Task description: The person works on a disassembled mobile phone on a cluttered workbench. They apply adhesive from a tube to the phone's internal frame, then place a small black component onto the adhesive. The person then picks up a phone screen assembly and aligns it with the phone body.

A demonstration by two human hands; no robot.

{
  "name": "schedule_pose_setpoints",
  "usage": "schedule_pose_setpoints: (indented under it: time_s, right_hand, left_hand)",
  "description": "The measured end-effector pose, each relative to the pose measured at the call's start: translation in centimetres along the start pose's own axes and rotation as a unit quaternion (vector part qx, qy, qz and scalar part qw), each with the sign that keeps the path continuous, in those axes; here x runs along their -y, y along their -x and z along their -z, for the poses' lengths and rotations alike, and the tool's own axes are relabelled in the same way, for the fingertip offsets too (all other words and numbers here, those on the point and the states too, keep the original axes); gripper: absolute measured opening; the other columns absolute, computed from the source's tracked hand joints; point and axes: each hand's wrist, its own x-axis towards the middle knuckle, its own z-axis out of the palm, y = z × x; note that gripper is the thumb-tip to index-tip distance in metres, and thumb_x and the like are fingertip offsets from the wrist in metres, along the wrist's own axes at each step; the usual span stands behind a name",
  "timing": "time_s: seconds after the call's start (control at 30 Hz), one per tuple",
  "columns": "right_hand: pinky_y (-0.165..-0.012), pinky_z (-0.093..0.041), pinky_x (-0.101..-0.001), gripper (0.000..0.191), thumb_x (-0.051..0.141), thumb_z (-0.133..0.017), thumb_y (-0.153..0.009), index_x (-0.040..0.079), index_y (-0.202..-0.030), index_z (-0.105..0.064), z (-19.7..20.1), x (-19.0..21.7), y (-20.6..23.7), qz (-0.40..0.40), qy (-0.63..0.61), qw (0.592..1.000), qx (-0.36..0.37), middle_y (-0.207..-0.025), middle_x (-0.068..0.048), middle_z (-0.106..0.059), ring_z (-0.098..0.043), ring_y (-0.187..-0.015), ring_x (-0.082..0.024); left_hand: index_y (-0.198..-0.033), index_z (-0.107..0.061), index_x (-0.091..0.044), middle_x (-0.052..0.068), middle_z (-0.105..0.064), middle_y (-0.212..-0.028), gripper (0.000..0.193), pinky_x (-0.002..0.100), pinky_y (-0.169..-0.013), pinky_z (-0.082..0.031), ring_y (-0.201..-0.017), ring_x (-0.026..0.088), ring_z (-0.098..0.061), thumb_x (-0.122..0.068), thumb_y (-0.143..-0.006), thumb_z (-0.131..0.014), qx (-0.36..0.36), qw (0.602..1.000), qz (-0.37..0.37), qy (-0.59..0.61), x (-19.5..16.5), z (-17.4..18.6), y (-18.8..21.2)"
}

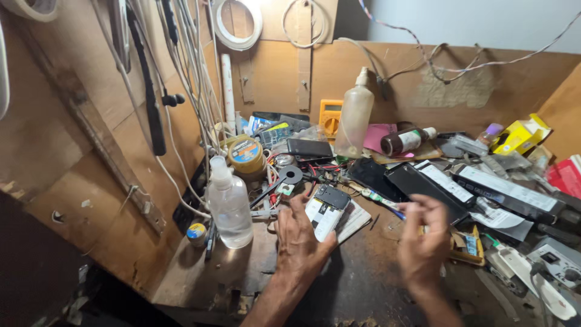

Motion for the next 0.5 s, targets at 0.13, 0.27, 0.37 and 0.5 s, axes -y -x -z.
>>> schedule_pose_setpoints:
  time_s: [0.13, 0.27, 0.37, 0.5]
  right_hand:
    - [-0.069, -0.055, -0.0313, 0.020, 0.023, -0.067, -0.100, 0.004, -0.103, -0.072, 2.6, -1.9, -2.9, 0.032, 0.112, 0.993, 0.032, -0.084, -0.008, -0.074, -0.069, -0.072, -0.012]
    - [-0.081, -0.048, -0.0398, 0.014, 0.023, -0.076, -0.086, 0.011, -0.091, -0.078, 3.2, -2.4, -3.3, 0.119, 0.269, 0.947, 0.130, -0.086, -0.002, -0.075, -0.059, -0.087, -0.022]
    - [-0.092, -0.044, -0.0423, 0.013, 0.021, -0.076, -0.081, 0.012, -0.090, -0.078, 2.4, -2.1, -3.5, 0.184, 0.263, 0.929, 0.182, -0.089, -0.002, -0.073, -0.058, -0.098, -0.025]
    - [-0.092, -0.042, -0.0425, 0.015, 0.024, -0.077, -0.078, 0.014, -0.089, -0.079, 1.4, -1.7, -4.6, 0.210, 0.251, 0.911, 0.249, -0.093, -0.003, -0.072, -0.055, -0.102, -0.028]
  left_hand:
    - [-0.139, -0.037, -0.003, 0.021, -0.055, -0.105, 0.087, 0.052, -0.090, -0.041, -0.102, 0.037, -0.052, -0.021, -0.069, -0.086, 0.000, 0.999, 0.021, -0.024, 0.3, -0.3, -0.3]
    - [-0.143, -0.037, -0.005, 0.019, -0.056, -0.106, 0.089, 0.051, -0.091, -0.041, -0.101, 0.036, -0.053, -0.017, -0.068, -0.085, -0.019, 0.999, 0.028, -0.024, 0.4, -1.1, -0.2]
    - [-0.144, -0.035, -0.001, 0.022, -0.055, -0.110, 0.092, 0.052, -0.092, -0.039, -0.101, 0.037, -0.053, -0.016, -0.068, -0.086, -0.036, 0.998, -0.016, -0.051, 0.7, -1.0, -0.2]
    - [-0.148, -0.036, -0.001, 0.020, -0.056, -0.110, 0.091, 0.050, -0.093, -0.039, -0.104, 0.035, -0.054, -0.017, -0.072, -0.084, -0.050, 0.997, -0.034, -0.041, 0.8, -0.9, -0.1]
